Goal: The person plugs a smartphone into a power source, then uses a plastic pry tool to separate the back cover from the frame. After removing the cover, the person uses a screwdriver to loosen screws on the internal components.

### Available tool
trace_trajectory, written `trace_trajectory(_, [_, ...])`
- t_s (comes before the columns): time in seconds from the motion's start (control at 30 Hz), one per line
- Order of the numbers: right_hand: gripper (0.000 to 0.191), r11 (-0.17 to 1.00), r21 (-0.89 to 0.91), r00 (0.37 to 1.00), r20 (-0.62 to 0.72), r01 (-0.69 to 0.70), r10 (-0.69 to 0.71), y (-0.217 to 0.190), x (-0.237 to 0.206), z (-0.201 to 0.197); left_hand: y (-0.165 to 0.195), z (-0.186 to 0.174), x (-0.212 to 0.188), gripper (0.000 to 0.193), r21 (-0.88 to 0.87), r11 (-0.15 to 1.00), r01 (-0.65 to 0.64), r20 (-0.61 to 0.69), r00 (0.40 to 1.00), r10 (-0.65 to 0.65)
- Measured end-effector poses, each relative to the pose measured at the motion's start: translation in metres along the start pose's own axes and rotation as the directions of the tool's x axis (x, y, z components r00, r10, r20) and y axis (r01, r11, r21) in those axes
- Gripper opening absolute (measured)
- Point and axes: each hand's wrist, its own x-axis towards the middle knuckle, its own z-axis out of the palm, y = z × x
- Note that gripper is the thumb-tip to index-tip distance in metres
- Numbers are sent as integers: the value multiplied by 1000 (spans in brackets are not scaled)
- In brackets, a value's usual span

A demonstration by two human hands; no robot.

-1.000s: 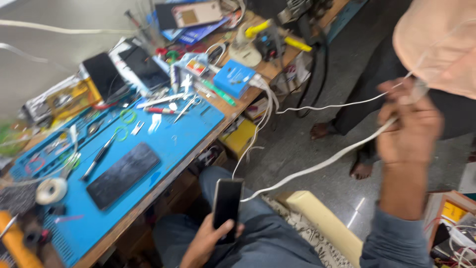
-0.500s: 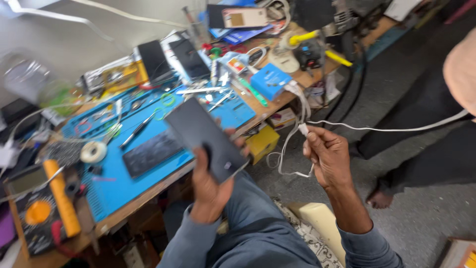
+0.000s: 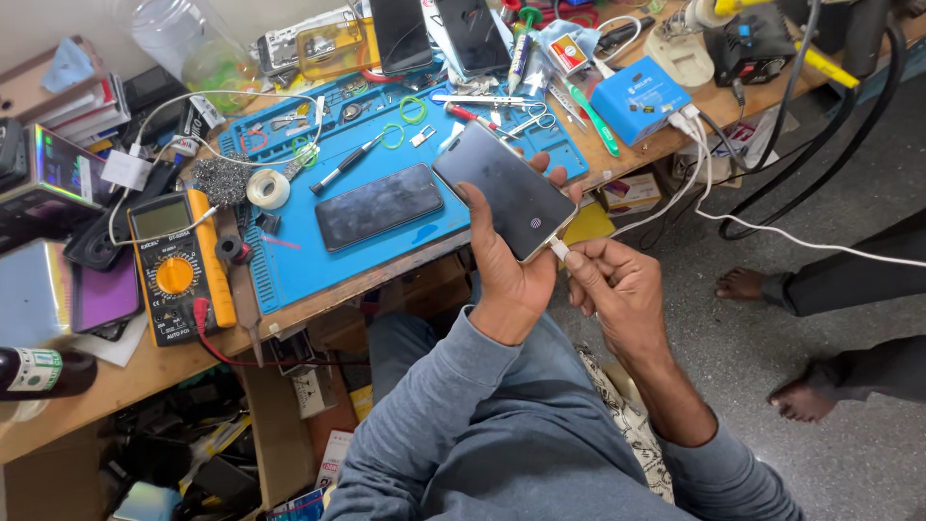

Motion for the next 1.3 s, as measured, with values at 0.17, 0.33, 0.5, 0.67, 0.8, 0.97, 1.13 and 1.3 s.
trace_trajectory(0.17, [19,992,43,993,9,-122,121,6,0,-4,3,-13,-3,85,149,986,-74,122,991,56])
trace_trajectory(0.33, [17,976,6,976,7,-217,217,16,0,-6,1,-25,-6,96,201,967,-157,301,949,92])
trace_trajectory(0.5, [19,970,98,975,-10,-221,223,27,-6,4,0,-28,-9,95,212,968,-133,224,971,84])
trace_trajectory(0.67, [24,960,106,964,88,-260,251,27,0,7,19,-33,-11,98,277,961,14,143,988,-56])
trace_trajectory(0.8, [33,902,340,959,190,-267,212,23,14,7,38,-33,0,93,374,914,161,360,882,-303])
trace_trajectory(0.97, [25,855,476,977,150,-204,150,22,47,-1,78,-20,8,79,769,635,-74,190,975,-117])
trace_trajectory(1.13, [21,841,527,987,-26,-124,162,13,131,-7,152,-21,-14,77,904,185,-385,341,911,230])
trace_trajectory(1.3, [17,867,497,984,-160,16,74,8,229,13,195,-38,-27,68,918,-82,-387,388,838,384])
